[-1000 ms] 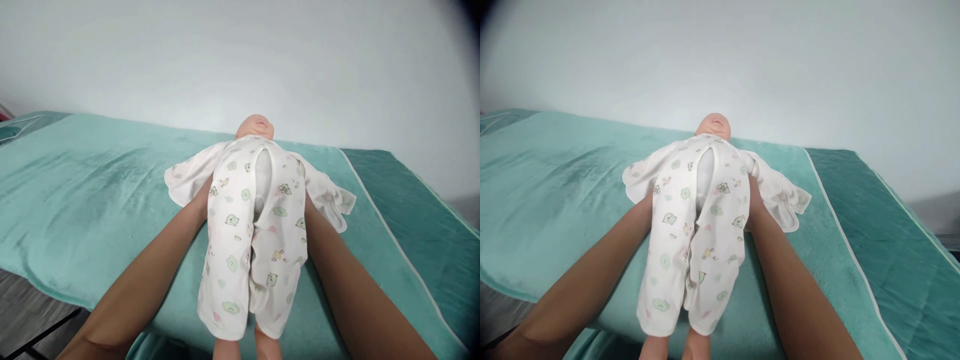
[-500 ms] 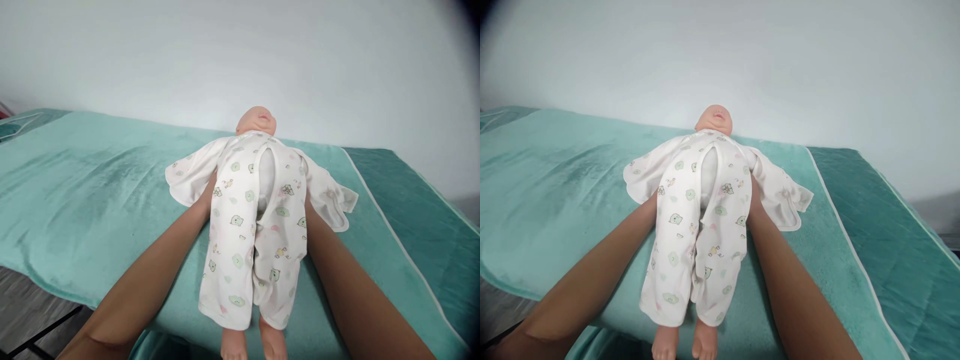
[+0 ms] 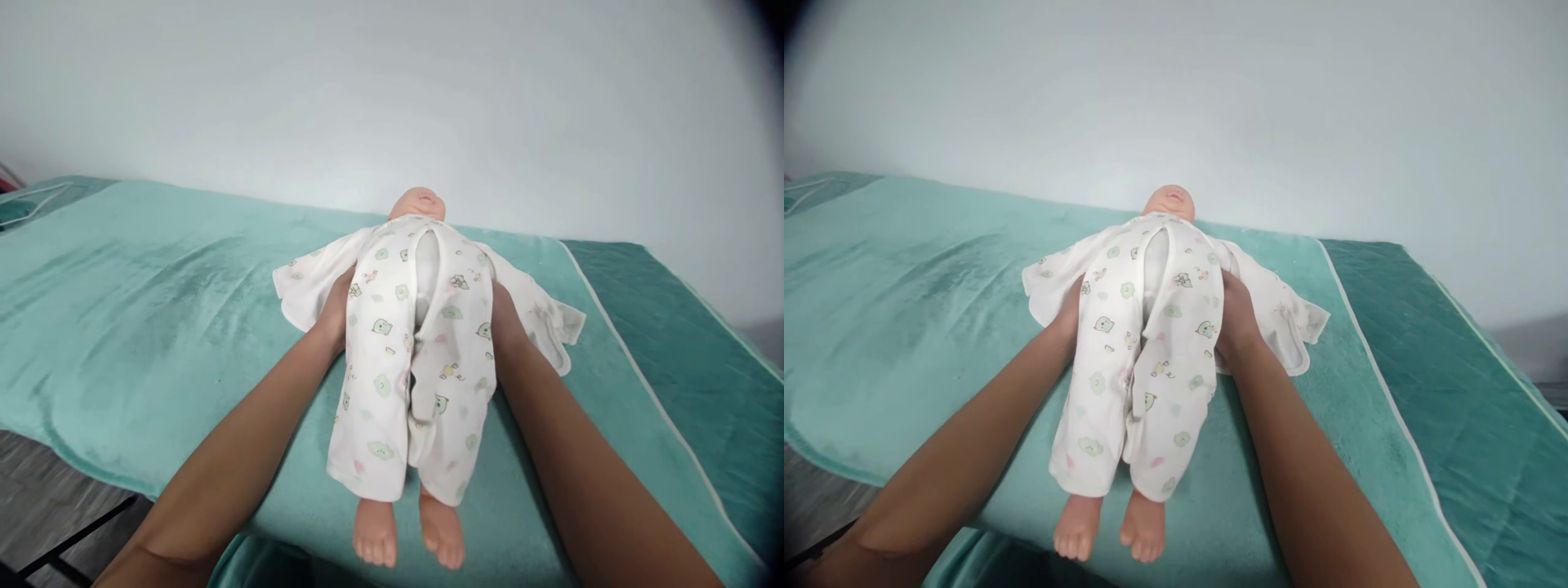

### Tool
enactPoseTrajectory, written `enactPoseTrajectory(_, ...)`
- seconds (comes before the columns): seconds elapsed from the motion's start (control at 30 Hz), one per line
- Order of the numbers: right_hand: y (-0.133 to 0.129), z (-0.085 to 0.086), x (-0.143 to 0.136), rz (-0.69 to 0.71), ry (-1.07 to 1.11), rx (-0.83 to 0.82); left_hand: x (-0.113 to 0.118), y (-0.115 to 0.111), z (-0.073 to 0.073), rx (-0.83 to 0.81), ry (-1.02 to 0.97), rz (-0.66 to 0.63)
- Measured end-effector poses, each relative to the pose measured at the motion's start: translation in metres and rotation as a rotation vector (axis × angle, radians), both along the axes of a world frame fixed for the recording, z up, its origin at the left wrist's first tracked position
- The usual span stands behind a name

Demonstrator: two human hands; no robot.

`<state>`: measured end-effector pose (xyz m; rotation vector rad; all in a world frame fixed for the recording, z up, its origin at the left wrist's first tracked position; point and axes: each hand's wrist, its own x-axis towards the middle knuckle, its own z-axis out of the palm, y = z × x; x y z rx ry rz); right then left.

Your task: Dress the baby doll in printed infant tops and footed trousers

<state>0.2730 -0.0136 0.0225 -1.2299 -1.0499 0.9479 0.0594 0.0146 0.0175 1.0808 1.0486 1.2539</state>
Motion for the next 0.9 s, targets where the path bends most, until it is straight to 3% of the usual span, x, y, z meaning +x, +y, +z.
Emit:
enactPoseTrajectory(0.2, 0.0, -0.002, 0.001, 0.135, 0.186, -0.072, -0.01, -0.006, 0.007, -0.015, -0.037, 0.0)
enactPoseTrajectory(0.4, -0.026, -0.007, -0.001, -0.081, 0.076, 0.037, -0.018, -0.023, 0.0, 0.122, 0.034, 0.078)
enactPoseTrajectory(0.5, -0.063, -0.009, -0.011, -0.209, -0.112, 0.039, -0.026, -0.047, -0.009, 0.109, 0.002, 0.17)
enactPoseTrajectory(0.6, -0.116, -0.009, -0.029, -0.251, -0.286, 0.163, -0.039, -0.083, -0.016, 0.1, -0.004, 0.159)
enactPoseTrajectory(0.77, -0.202, -0.004, -0.069, -0.043, -0.699, 0.368, -0.068, -0.157, -0.029, 0.266, 0.198, 0.044)
enactPoseTrajectory(0.9, -0.234, 0.002, -0.093, 0.066, -0.927, 0.393, -0.082, -0.194, -0.036, 0.376, 0.364, -0.114)
